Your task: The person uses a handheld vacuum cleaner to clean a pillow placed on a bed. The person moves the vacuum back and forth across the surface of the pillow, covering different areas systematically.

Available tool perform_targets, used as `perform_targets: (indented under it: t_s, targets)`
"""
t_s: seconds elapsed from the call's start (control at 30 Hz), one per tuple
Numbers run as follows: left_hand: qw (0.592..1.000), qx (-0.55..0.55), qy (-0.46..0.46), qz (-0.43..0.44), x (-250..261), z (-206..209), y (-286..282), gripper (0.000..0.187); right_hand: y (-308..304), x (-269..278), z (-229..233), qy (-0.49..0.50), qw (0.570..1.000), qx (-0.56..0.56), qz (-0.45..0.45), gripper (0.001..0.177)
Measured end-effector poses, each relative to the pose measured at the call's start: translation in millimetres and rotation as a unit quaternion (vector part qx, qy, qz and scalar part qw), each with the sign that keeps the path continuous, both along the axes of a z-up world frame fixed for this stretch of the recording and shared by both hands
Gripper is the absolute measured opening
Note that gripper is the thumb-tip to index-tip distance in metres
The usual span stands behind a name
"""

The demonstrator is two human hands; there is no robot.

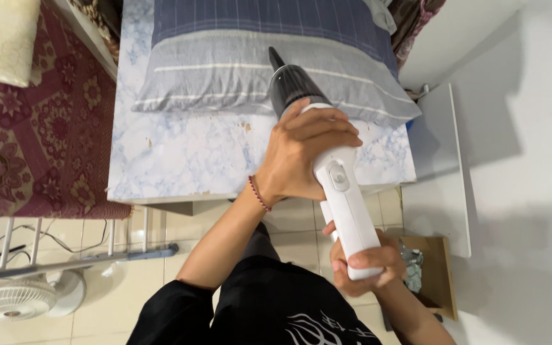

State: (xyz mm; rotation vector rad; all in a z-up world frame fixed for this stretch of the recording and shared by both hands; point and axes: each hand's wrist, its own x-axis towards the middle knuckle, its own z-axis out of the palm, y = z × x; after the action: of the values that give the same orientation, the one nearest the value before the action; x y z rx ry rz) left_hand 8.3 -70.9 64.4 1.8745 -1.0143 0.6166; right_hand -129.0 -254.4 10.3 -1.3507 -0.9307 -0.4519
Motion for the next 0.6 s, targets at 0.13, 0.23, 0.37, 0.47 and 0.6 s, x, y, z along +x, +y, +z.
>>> perform_targets:
  t_s: [0.13, 0.23, 0.37, 0.47, 0.6]
  targets:
    - [1.0, 0.006, 0.013, -0.006, 51.9, -11.4, 4.5, 0.052, 7.8, 50.5, -20.7, 0.007, 0.998, -0.023, -0.063, 0.043]
    - [0.999, 0.023, 0.022, 0.006, 91.0, -24.7, 11.3, 0.056, 17.2, 96.4, -42.8, -0.015, 0.994, -0.043, -0.1, 0.04]
    - [0.995, 0.062, 0.073, 0.042, 145.1, -44.6, 18.5, 0.075, 32.3, 146.6, -76.0, -0.009, 0.979, -0.069, -0.194, 0.037]
    - [0.99, 0.084, 0.11, 0.019, 193.1, -65.2, 26.8, 0.075, 38.1, 188.0, -104.8, 0.041, 0.972, -0.071, -0.218, 0.036]
    - [0.989, 0.101, 0.107, 0.018, 246.8, -91.8, 29.7, 0.071, 48.3, 236.0, -136.2, 0.081, 0.949, -0.103, -0.288, 0.039]
